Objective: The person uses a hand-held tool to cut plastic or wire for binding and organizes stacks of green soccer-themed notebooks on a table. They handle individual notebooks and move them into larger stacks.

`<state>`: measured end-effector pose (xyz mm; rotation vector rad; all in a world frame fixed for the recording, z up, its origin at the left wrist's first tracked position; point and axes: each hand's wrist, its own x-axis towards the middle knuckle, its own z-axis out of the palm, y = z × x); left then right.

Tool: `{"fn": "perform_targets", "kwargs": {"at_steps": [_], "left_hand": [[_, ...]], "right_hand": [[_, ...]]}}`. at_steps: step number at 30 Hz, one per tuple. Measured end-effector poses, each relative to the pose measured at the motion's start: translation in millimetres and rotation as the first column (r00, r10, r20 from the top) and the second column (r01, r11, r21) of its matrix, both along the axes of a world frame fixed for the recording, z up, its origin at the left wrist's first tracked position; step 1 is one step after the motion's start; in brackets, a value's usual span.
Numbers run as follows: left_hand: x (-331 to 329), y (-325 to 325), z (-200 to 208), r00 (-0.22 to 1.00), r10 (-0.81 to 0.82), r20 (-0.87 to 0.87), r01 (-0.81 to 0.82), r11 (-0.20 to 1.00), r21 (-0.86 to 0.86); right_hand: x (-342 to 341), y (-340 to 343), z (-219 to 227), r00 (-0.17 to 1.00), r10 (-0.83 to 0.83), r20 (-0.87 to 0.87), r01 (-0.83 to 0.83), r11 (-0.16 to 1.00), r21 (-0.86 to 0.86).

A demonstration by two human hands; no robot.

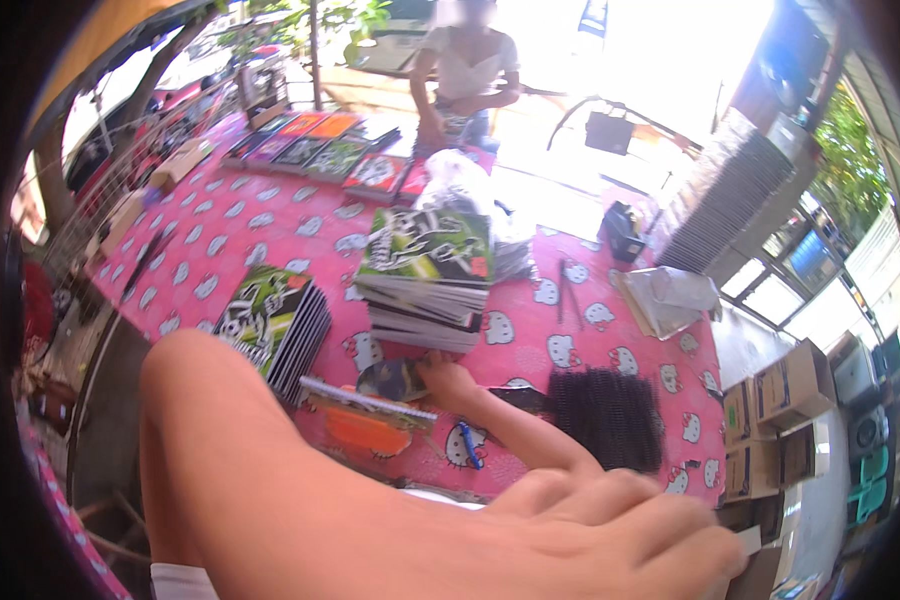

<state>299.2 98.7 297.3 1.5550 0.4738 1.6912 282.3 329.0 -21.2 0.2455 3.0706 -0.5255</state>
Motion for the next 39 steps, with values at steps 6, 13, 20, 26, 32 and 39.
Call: {"fn": "perform_targets", "kwargs": {"at_steps": [6, 13, 20, 26, 32, 39], "left_hand": [[-27.5, -14.6, -16.9, 0.936, 0.219, -0.275, -0.188, 0.973, 0.135], [-67.4, 27.0, -147.1, -0.039, 0.438, -0.898, -0.891, 0.391, 0.229], [-74.6, 36.6, -247.6, 0.054, 0.685, -0.727, -0.949, 0.262, 0.176], [-74.3, 20.2, -249.1, 0.074, 0.685, -0.725, -0.971, 0.215, 0.104], [-79.9, 11.9, -235.5, -0.241, 0.435, -0.867, -0.968, -0.038, 0.249], [-104.9, -5.4, -257.4, 0.010, 0.509, -0.861, -0.999, 0.049, 0.017]], "right_hand": [[12.5, 26.0, -4.3, 0.976, -0.071, -0.206, 0.027, 0.978, -0.208], [52.8, 39.1, 68.9, 0.953, -0.204, -0.223, -0.143, 0.347, -0.927], [56.6, 37.7, 53.4, 0.913, -0.088, -0.398, -0.402, -0.028, -0.915], [40.9, 47.2, 47.5, 0.981, -0.031, -0.194, -0.141, 0.573, -0.807], [15.4, 26.9, 69.7, 0.989, -0.058, -0.137, -0.044, 0.767, -0.641], [4.1, 15.1, 53.8, 0.984, -0.040, -0.173, -0.149, 0.344, -0.927]]}}
